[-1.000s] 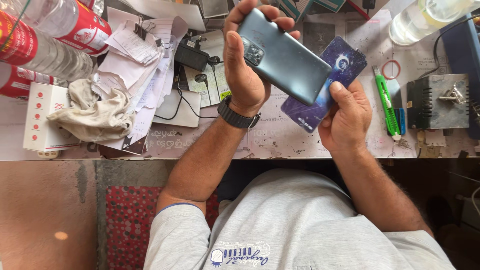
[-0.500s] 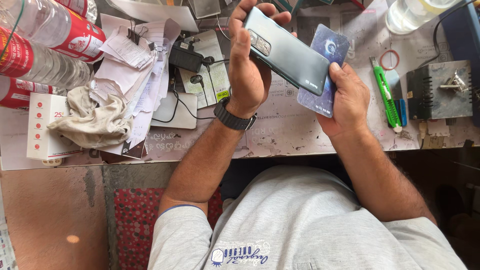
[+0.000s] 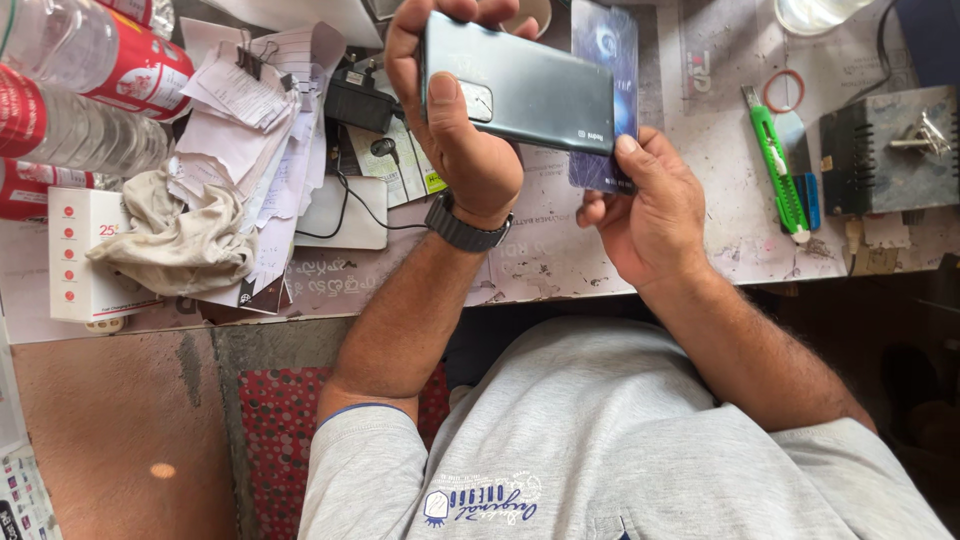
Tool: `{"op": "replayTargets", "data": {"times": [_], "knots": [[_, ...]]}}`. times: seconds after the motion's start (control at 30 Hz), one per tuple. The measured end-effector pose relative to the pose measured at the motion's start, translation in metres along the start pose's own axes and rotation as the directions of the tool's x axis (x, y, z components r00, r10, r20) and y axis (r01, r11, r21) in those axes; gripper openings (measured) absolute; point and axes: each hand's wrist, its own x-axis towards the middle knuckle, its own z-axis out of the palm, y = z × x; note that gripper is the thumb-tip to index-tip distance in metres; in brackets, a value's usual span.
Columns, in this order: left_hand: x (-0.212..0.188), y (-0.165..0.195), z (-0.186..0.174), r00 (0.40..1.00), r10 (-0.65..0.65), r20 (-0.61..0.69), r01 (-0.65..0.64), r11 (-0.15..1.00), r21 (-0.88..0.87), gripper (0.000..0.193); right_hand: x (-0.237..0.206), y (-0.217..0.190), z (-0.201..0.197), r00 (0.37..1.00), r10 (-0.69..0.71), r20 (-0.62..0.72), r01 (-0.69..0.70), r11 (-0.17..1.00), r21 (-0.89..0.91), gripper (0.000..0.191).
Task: The person uses a purple plastic card to pry and separate the back cover of a smartphone. They repeatedly slide the card along the phone's edges to loosen the adhesive seal, then lift the cover to reveal the internal components.
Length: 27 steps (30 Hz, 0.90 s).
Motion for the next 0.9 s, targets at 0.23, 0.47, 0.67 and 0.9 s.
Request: {"op": "replayTargets", "data": {"times": [0.23,0.47,0.67,0.9], "knots": [[0.013,0.002,-0.011,0.91,-0.353,0.218,0.41,0.841,-0.353,0.071,0.02,-0.031,-0.015,0.95,-0.297,0.093,0.302,0.952,-0.052,0.019],[0.032,0.019,0.008,0.45,-0.604,0.657,0.893,0.309,-0.328,0.095,0.028,-0.095,-0.051,0.865,-0.405,0.297,0.456,0.881,-0.128,0.014],[0.035,0.027,0.027,0.235,-0.585,0.777,0.95,0.306,-0.057,0.092,0.028,-0.129,-0.059,0.811,-0.362,0.46,0.483,0.858,-0.176,0.012],[0.022,0.025,0.034,0.11,-0.525,0.844,0.988,0.15,-0.035,0.078,0.018,-0.141,-0.032,0.772,-0.298,0.562,0.534,0.784,-0.317,0.017]]}}
